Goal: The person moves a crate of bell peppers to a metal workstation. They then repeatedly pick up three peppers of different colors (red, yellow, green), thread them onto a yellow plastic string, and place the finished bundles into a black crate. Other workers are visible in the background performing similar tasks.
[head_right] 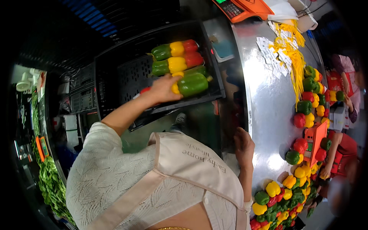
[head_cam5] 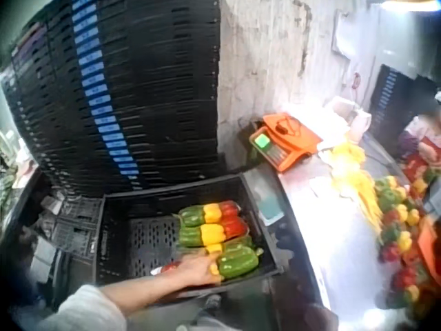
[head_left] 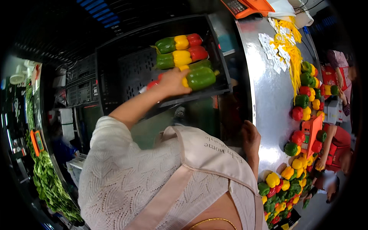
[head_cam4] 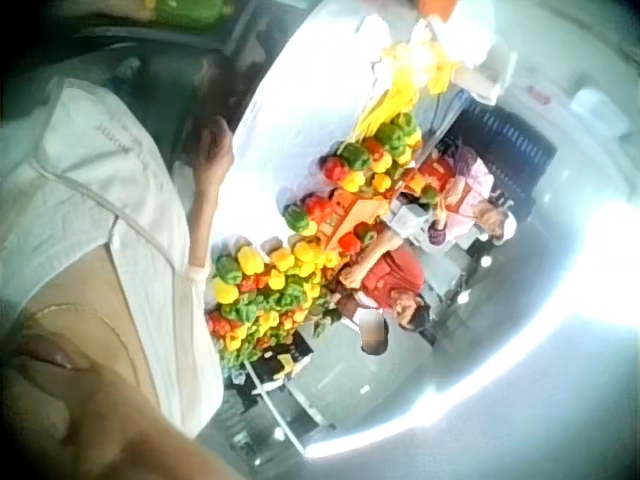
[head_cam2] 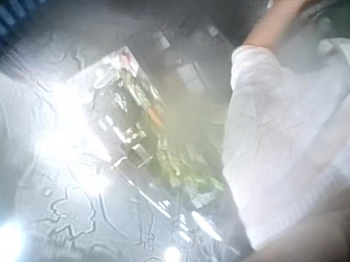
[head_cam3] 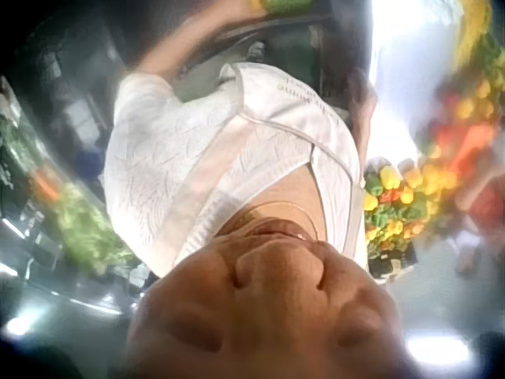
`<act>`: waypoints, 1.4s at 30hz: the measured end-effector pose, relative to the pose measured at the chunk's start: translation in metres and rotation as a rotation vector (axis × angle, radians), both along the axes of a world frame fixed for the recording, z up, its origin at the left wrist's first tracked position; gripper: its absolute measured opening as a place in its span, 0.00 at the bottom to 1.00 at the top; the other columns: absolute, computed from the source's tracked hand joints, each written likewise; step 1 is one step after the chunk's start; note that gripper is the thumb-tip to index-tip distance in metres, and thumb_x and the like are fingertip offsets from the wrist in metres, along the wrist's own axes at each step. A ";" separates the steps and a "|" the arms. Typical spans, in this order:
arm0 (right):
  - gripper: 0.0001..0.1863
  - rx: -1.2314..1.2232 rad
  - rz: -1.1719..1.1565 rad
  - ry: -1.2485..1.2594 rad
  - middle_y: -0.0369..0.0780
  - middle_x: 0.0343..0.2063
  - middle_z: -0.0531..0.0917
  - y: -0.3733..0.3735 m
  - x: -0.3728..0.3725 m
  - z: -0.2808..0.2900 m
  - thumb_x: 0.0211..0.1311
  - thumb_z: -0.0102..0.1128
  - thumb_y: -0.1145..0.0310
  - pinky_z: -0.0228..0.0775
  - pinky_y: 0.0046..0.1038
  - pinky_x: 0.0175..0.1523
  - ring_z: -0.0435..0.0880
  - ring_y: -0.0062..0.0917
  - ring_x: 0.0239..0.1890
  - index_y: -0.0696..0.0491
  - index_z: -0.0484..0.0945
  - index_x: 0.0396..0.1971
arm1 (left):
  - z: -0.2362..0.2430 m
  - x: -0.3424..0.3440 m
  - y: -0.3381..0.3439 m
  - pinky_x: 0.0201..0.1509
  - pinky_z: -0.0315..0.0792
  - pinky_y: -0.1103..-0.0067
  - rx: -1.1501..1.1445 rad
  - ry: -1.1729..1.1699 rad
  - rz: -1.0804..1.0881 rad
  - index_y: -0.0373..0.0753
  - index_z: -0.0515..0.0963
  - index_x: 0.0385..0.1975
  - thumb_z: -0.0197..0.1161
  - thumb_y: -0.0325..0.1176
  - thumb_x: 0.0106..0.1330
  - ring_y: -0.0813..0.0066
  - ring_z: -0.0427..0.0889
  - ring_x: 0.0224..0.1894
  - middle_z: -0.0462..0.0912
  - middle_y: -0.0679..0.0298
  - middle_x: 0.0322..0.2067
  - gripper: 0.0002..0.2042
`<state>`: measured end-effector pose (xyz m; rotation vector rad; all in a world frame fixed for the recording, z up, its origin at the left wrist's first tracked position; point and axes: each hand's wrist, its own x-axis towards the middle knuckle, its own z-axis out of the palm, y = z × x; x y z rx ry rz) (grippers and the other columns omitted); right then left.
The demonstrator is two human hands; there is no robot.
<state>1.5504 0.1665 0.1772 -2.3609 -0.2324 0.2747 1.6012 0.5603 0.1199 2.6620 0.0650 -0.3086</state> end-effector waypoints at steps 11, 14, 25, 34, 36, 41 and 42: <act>0.14 -0.103 -0.010 -0.045 0.45 0.40 0.82 0.020 0.026 0.009 0.60 0.60 0.74 0.75 0.33 0.45 0.83 0.39 0.41 0.55 0.78 0.47 | -0.090 0.010 -0.017 0.51 0.74 0.65 0.107 -0.162 -0.488 0.49 0.77 0.51 0.55 0.32 0.60 0.54 0.71 0.53 0.69 0.54 0.52 0.18; 0.17 -0.118 -0.035 -0.040 0.45 0.43 0.81 0.015 0.048 0.004 0.61 0.61 0.70 0.75 0.34 0.44 0.82 0.38 0.40 0.53 0.76 0.51 | -0.120 0.014 -0.015 0.53 0.73 0.65 0.107 -0.198 -0.529 0.50 0.76 0.52 0.55 0.32 0.59 0.53 0.70 0.54 0.68 0.53 0.54 0.18; 0.39 -0.237 -0.635 -0.503 0.57 0.52 0.74 -0.198 0.326 -0.008 0.55 0.68 0.54 0.67 0.41 0.59 0.74 0.49 0.54 0.61 0.65 0.61 | -0.024 0.125 0.003 0.48 0.74 0.71 -0.235 -0.062 -0.047 0.34 0.77 0.48 0.68 0.24 0.54 0.58 0.79 0.46 0.79 0.54 0.45 0.19; 0.47 -0.523 -0.872 -0.130 0.56 0.56 0.70 -0.284 0.480 -0.026 0.46 0.71 0.46 0.69 0.39 0.60 0.75 0.48 0.55 0.47 0.62 0.66 | 0.060 0.237 -0.085 0.41 0.73 0.81 -0.390 -0.240 -0.023 0.32 0.77 0.41 0.62 0.20 0.61 0.75 0.78 0.37 0.78 0.62 0.38 0.09; 0.46 -0.513 -0.801 -0.128 0.55 0.54 0.71 -0.294 0.475 -0.026 0.44 0.72 0.48 0.70 0.38 0.59 0.75 0.47 0.55 0.46 0.64 0.65 | 0.064 0.244 -0.106 0.40 0.73 0.82 -0.428 -0.184 -0.065 0.32 0.77 0.40 0.62 0.19 0.61 0.77 0.78 0.37 0.78 0.62 0.39 0.09; 0.41 -0.346 -0.757 -0.276 0.53 0.53 0.72 -0.311 0.451 0.000 0.42 0.72 0.51 0.71 0.38 0.57 0.77 0.44 0.53 0.48 0.70 0.60 | 0.059 0.249 -0.130 0.38 0.73 0.82 -0.376 -0.086 -0.112 0.32 0.78 0.41 0.62 0.19 0.61 0.78 0.78 0.34 0.79 0.62 0.39 0.09; 0.41 -0.324 -0.781 -0.338 0.52 0.53 0.73 -0.318 0.444 0.007 0.43 0.72 0.51 0.70 0.38 0.57 0.77 0.44 0.53 0.49 0.70 0.60 | 0.059 0.249 -0.133 0.37 0.73 0.82 -0.386 -0.077 -0.114 0.32 0.78 0.41 0.62 0.19 0.61 0.78 0.78 0.34 0.79 0.62 0.39 0.09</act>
